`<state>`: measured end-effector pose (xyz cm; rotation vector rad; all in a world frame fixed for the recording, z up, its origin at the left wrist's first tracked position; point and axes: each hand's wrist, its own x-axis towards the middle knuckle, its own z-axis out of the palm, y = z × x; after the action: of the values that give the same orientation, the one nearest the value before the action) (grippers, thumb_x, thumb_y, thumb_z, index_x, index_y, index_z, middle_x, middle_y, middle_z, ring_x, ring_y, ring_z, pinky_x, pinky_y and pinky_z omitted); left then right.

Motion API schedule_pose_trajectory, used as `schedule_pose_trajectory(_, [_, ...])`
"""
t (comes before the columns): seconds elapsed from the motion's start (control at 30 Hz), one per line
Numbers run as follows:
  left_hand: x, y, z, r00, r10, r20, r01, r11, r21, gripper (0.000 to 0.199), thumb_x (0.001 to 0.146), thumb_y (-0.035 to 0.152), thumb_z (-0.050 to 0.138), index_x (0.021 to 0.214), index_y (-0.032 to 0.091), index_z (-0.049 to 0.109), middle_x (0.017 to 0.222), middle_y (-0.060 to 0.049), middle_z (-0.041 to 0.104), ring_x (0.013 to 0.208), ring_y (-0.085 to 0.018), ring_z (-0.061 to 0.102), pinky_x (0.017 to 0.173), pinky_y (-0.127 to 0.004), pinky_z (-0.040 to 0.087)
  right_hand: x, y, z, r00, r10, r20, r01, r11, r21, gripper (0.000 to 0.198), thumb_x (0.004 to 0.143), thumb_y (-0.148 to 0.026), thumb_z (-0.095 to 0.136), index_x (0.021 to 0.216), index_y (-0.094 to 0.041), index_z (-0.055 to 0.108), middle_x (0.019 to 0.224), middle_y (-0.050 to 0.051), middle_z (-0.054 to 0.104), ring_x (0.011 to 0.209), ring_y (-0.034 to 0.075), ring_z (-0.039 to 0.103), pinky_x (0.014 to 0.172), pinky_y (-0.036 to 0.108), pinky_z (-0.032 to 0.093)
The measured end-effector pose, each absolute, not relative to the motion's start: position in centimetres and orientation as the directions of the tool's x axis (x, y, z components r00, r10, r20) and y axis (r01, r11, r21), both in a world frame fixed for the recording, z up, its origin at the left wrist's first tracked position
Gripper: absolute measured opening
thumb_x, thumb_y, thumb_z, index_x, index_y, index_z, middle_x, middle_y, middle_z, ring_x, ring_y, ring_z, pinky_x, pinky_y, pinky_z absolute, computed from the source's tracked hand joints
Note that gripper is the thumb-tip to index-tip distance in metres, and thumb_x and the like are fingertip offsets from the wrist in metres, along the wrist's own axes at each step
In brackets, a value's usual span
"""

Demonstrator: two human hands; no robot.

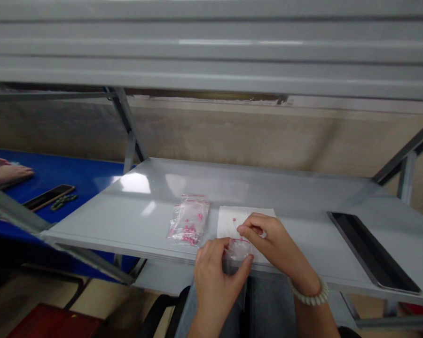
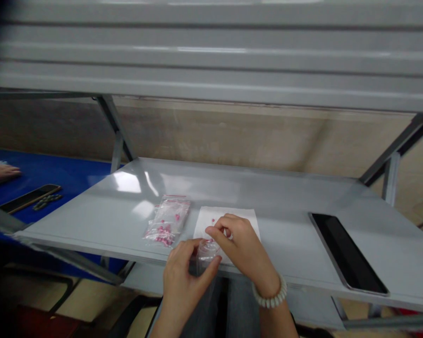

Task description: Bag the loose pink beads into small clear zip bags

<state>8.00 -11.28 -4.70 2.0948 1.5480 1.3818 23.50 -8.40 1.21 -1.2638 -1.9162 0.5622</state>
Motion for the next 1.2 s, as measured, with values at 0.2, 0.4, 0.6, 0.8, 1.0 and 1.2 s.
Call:
schedule_pose_trajectory(0.2, [8.0, -11.3, -4.9, 0.019, 0.828, 0.56, 0.644, -0.438, 0.627, 0.02, 0.077, 0.033, 0.073, 0.09, 0.021, 0.063, 0.078, -0.003, 0.067, 0.074, -0.025, 0.062, 0.068, -0.039, 0.048, 22.8, -7.0, -0.8, -0.171, 0.915, 0.364, 0.731, 0.366, -0.576, 0.021, 0.097, -0.013, 0.048, 0.1, -0.015, 0.068, 0.097, 0.009, 0.071, 0.093, 0.022, 0.064, 0.087, 0.034, 0.048])
schedule_pose_trajectory(0.4, [7.9, -11.2, -5.0, 0.027, 0.816, 0.577, 0.651, -0.452, 0.61, 0.02, 0.08, 0.036, 0.072, 0.09, 0.021, 0.063, 0.077, -0.003, 0.067, 0.073, -0.025, 0.063, 0.066, -0.039, 0.048, 22.2, -5.1, -2.9, -0.229, 0.914, 0.334, 0.824, 0.365, -0.433, 0.024, 0.089, -0.001, 0.051, 0.096, -0.014, 0.071, 0.096, 0.011, 0.069, 0.094, 0.024, 0.063, 0.089, 0.035, 0.048])
schedule_pose_trajectory(0.6, [7.9, -11.3, -5.0, 0.028, 0.815, 0.578, 0.658, -0.45, 0.604, 0.022, 0.081, 0.038, 0.07, 0.09, 0.02, 0.064, 0.077, -0.004, 0.067, 0.072, -0.024, 0.063, 0.066, -0.037, 0.048, 22.5, -5.5, -2.3, -0.196, 0.913, 0.357, 0.819, 0.353, -0.452, 0.017, 0.089, -0.005, 0.056, 0.08, -0.016, 0.066, 0.085, 0.007, 0.068, 0.087, 0.022, 0.061, 0.083, 0.033, 0.046])
schedule_pose_trajectory(0.8, [7.9, -11.4, -4.9, 0.034, 0.825, 0.564, 0.653, -0.446, 0.612, 0.02, 0.08, 0.036, 0.071, 0.091, 0.022, 0.064, 0.079, -0.003, 0.068, 0.074, -0.024, 0.063, 0.069, -0.037, 0.048, 23.3, -8.3, 0.6, -0.247, 0.885, 0.394, 0.636, 0.455, -0.623, 0.028, 0.096, -0.022, 0.056, 0.069, -0.019, 0.056, 0.074, 0.001, 0.06, 0.072, 0.016, 0.056, 0.067, 0.027, 0.041])
schedule_pose_trajectory(1.0, [7.9, -11.4, -4.6, 0.03, 0.81, 0.585, 0.617, -0.476, 0.627, 0.016, 0.079, 0.03, 0.071, 0.09, 0.022, 0.063, 0.078, -0.002, 0.068, 0.073, -0.024, 0.063, 0.067, -0.036, 0.048, 23.0, -11.1, 1.2, -0.199, 0.9, 0.387, 0.488, 0.433, -0.758, 0.028, 0.1, -0.027, 0.046, 0.082, -0.019, 0.065, 0.087, 0.004, 0.062, 0.084, 0.018, 0.059, 0.077, 0.03, 0.044])
schedule_pose_trajectory(1.2, [8.2, -12.1, -4.4, -0.047, 0.845, 0.533, 0.486, -0.447, 0.751, 0.021, 0.072, 0.021, 0.067, 0.091, 0.021, 0.058, 0.079, -0.001, 0.062, 0.071, -0.019, 0.061, 0.064, -0.031, 0.05, 22.6, -12.6, -0.7, -0.086, 0.93, 0.358, 0.408, 0.361, -0.839, 0.008, 0.079, -0.016, 0.064, 0.072, -0.019, 0.063, 0.098, 0.006, 0.063, 0.092, 0.02, 0.062, 0.083, 0.032, 0.049])
